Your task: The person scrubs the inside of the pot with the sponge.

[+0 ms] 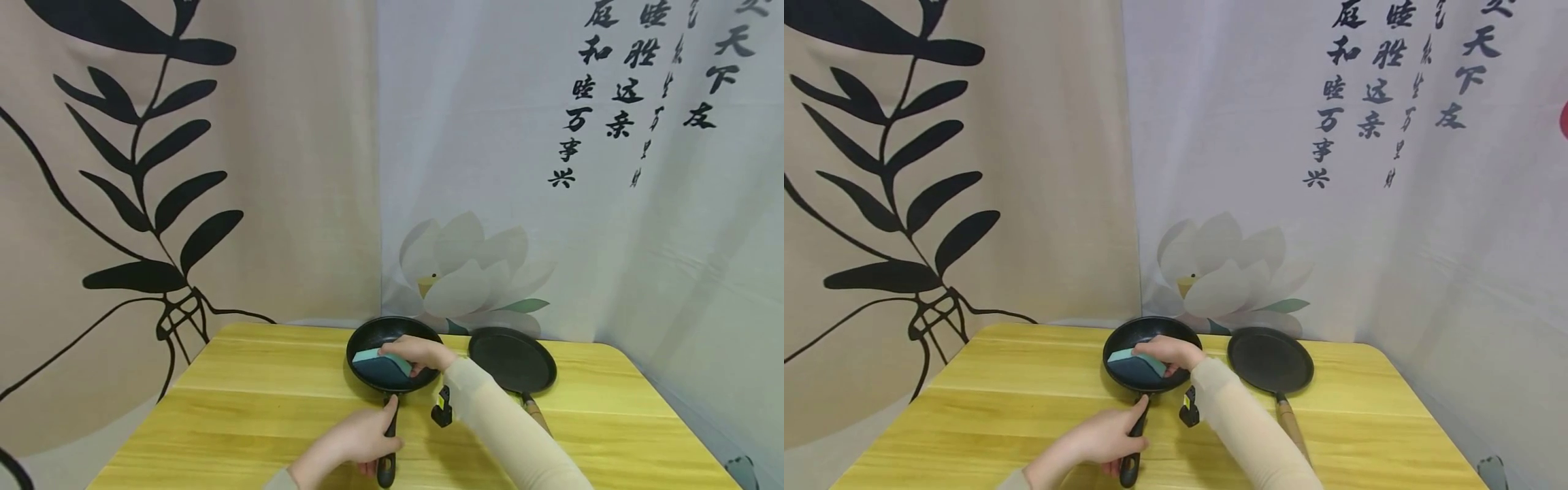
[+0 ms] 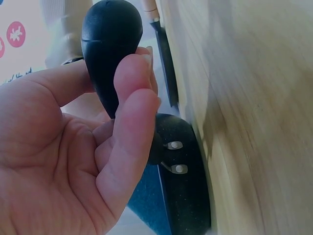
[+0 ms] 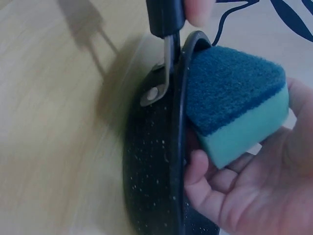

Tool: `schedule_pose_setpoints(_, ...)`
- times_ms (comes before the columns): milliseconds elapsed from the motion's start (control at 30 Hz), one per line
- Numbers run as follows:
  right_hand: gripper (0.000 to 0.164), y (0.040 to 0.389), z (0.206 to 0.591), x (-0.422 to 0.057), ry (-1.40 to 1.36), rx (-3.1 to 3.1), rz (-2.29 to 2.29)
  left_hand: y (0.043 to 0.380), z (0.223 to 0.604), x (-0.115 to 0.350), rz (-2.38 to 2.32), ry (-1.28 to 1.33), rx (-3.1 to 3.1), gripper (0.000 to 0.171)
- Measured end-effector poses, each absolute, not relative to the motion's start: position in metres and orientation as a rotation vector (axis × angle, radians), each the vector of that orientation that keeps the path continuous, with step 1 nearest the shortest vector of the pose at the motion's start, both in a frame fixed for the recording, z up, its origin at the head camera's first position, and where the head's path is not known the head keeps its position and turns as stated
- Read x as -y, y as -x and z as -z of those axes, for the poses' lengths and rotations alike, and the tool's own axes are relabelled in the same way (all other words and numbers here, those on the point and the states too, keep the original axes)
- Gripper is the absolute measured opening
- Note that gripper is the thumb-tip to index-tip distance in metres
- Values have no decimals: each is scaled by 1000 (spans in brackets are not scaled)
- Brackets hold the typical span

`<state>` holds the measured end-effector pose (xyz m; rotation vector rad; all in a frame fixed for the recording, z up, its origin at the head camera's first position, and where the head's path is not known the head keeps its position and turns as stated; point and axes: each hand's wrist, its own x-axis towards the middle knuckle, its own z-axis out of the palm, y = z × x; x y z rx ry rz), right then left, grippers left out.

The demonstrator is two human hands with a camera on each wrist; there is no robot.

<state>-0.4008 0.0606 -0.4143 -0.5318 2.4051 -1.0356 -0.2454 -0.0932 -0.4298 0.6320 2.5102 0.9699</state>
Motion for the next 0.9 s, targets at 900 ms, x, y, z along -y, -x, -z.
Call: schedule_pose_setpoints(900,57,411,424,-37,489,-2366,1204,248,431,92,-968,-620,-2505,75)
